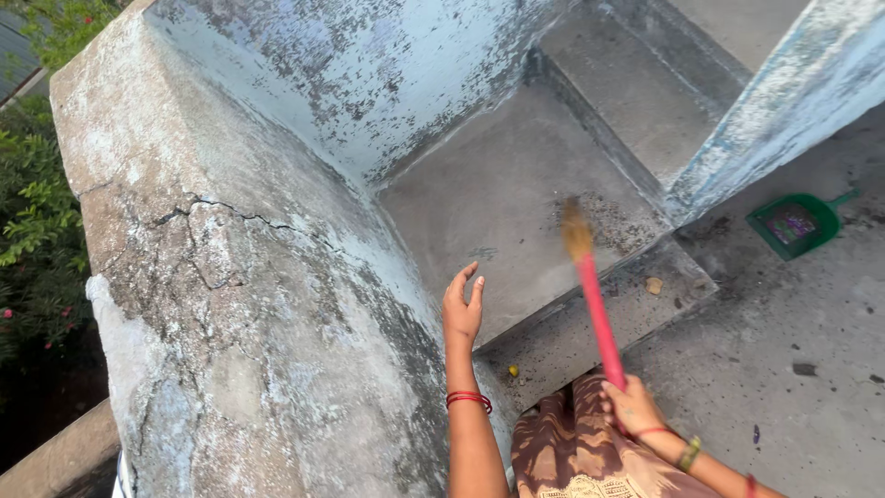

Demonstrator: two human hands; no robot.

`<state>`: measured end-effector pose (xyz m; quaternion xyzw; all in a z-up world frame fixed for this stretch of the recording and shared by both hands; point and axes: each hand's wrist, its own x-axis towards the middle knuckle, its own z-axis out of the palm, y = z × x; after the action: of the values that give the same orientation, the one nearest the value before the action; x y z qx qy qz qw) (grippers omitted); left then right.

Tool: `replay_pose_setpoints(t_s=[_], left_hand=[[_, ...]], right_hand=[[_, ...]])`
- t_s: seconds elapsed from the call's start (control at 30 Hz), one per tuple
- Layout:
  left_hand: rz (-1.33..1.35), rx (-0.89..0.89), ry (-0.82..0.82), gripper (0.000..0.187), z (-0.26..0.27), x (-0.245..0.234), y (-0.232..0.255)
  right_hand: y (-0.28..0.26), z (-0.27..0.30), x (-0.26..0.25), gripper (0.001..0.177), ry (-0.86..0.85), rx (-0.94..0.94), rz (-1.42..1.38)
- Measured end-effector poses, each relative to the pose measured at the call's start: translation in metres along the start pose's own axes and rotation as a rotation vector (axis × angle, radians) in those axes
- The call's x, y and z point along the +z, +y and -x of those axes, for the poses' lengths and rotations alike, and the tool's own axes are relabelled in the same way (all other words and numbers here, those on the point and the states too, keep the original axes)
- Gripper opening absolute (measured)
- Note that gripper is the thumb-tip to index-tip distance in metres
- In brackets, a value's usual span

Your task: The person sweeps debris from concrete stairs and a terrace using a hand broom, moving the dirt down the steps and across the landing.

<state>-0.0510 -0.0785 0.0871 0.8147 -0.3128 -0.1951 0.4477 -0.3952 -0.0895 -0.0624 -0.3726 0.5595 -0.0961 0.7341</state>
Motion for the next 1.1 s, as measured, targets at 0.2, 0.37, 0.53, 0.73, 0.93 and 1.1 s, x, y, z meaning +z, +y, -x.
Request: replay_pose_setpoints(t_s=[0.2,0.37,0.53,0.73,0.93,1.1], left_hand=[[-0.108,0.099,-0.075,0.038,0.024,0.028,0.032],[-0.118,0.089,-0.115,0.038,0.045,0.029,0.036],[-0.133,0.037,-0.070,0.037,0.059,0.010,0.033],[-0.041,0.088,-0.022,0.036,0.064,0.006,0.006],[0.002,0.088,-0.082,0.037,0.076,0.028,-0.020],[-0.056,0.114,-0.156,0.037,0.086,0.049,-0.019]], right_hand=[[-0.039,-0.076,0.037,0.037,0.130,-0.231,0.503],[-0.055,-0.098,-0.009,0.031,0.095,-0.105,0.193],[-0.026,-0.041,-0.086,0.018,0.224,0.011,-0.264],[0.017,0.073,-0.153,0.017,0.296,0.094,-0.423],[0.050,0.143,-0.182,0.041,0.335,-0.030,0.343],[0.060,0.148,-0.183,0.063,0.342,-0.166,0.797]])
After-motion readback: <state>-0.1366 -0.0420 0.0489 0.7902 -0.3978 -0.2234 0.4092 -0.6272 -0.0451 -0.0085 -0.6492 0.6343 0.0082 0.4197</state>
